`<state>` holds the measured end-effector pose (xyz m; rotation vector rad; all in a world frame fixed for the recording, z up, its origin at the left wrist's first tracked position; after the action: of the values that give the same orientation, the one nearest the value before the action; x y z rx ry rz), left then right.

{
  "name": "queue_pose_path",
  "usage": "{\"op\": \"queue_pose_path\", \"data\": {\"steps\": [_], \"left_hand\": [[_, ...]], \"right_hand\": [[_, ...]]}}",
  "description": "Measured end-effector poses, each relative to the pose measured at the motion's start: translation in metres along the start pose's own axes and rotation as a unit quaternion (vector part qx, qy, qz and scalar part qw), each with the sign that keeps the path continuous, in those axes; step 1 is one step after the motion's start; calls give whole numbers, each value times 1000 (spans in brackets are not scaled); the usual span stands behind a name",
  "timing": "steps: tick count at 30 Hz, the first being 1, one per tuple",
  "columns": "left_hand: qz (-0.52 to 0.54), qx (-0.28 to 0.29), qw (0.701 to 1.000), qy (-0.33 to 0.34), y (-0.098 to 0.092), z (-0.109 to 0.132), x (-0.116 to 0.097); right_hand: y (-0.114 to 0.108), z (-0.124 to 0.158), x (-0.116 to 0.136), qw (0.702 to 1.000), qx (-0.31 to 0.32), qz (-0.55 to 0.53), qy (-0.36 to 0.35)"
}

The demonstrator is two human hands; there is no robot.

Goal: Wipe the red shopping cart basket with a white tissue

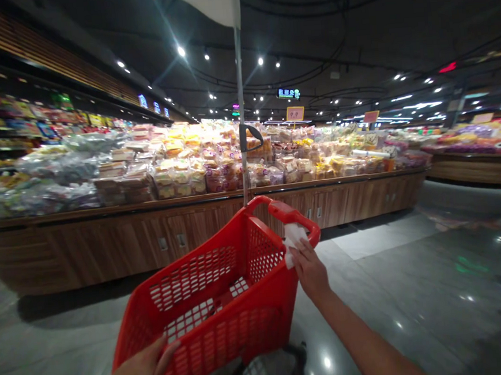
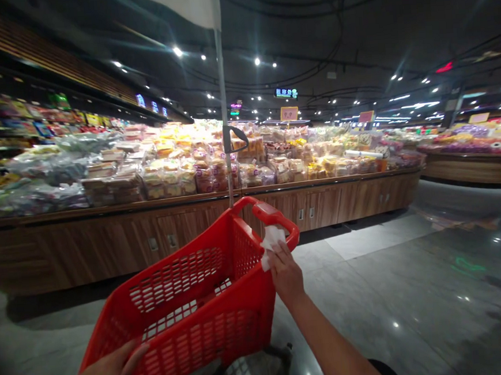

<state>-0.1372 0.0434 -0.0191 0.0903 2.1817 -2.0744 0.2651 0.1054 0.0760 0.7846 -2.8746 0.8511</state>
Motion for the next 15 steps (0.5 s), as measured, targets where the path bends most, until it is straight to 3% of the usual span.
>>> {"op": "queue_pose_path", "data": {"steps": [3, 6, 8, 11, 15], "left_hand": [[24, -34, 999, 21, -14, -6, -17], [55, -93, 992, 64, -36, -16, -68], [53, -84, 991, 89, -38, -25, -108], [13, -49, 995, 87, -27, -39, -143], [-11, -53, 996, 77, -17, -45, -148]], "right_hand": [[14, 17, 47, 994, 68, -47, -69], [21, 26, 83, 984, 107, -87, -110], [22, 25, 90, 981, 114, -95, -125], [20, 16, 74, 980, 118, -71, -144], [-5, -7, 9, 987, 100, 6, -126]]}}
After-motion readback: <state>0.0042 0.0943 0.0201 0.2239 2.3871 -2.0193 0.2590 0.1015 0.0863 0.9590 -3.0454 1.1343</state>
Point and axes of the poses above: each hand's wrist, its own z-axis away from the middle knuckle, its own y-axis out of the palm, x = y × z, the point moved 8 cm from there along -z, towards the middle knuckle, and after that the axes turned 2 degrees about y, right-handed, at the moved point
